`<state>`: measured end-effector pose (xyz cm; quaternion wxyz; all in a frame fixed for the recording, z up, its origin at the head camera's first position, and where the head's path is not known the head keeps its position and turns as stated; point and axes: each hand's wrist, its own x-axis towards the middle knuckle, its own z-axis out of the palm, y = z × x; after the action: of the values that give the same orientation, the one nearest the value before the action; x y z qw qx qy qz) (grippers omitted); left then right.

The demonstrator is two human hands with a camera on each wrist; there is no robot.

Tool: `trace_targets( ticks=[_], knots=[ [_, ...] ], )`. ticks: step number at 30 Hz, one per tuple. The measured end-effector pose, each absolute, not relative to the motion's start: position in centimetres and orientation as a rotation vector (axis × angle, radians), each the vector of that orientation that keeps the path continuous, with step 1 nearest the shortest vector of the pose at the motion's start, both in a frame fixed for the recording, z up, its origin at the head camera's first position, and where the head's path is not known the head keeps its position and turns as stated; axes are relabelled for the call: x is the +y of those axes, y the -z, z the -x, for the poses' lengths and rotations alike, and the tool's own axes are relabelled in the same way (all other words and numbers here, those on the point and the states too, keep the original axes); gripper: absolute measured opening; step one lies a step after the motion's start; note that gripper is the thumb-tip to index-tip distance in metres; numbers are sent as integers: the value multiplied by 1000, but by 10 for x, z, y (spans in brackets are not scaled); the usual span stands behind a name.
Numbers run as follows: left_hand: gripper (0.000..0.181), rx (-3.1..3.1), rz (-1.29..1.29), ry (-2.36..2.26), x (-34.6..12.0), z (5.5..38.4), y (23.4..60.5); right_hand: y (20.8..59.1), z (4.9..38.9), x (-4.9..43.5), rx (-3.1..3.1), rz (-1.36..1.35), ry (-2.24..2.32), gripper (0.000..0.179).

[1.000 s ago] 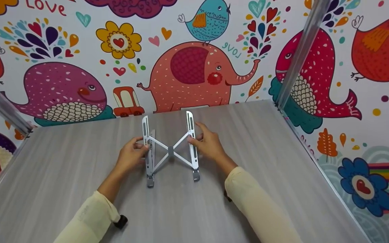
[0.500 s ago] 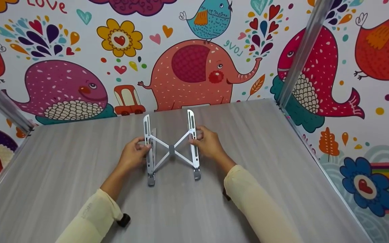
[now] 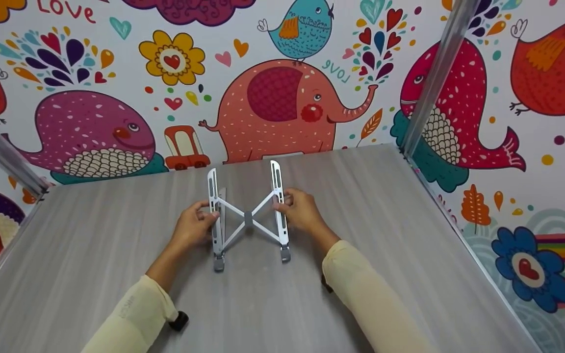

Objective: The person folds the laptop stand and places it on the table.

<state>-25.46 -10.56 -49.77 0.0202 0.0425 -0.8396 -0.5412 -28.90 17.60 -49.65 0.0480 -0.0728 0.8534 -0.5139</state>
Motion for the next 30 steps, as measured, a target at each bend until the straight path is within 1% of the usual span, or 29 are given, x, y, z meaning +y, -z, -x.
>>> trace_targets(
  ticks=[6,13,16,21,30],
  knots=[
    [34,-2592,-120,1714,-106,254,500,498,290,176,2574,199,1590,26],
    [34,-2593,-128,1700,-104,253,502,498,290,176,2550,191,1589,26],
    [33,-2603,-115,1646,-102,253,501,497,289,176,2531,160,1600,24],
    [31,-2613,-97,1572,-99,253,499,498,289,174,2525,179,1621,21],
    [32,-2625,-91,1553,-99,255,498,495,289,173,2540,187,1585,21]
  ],
)
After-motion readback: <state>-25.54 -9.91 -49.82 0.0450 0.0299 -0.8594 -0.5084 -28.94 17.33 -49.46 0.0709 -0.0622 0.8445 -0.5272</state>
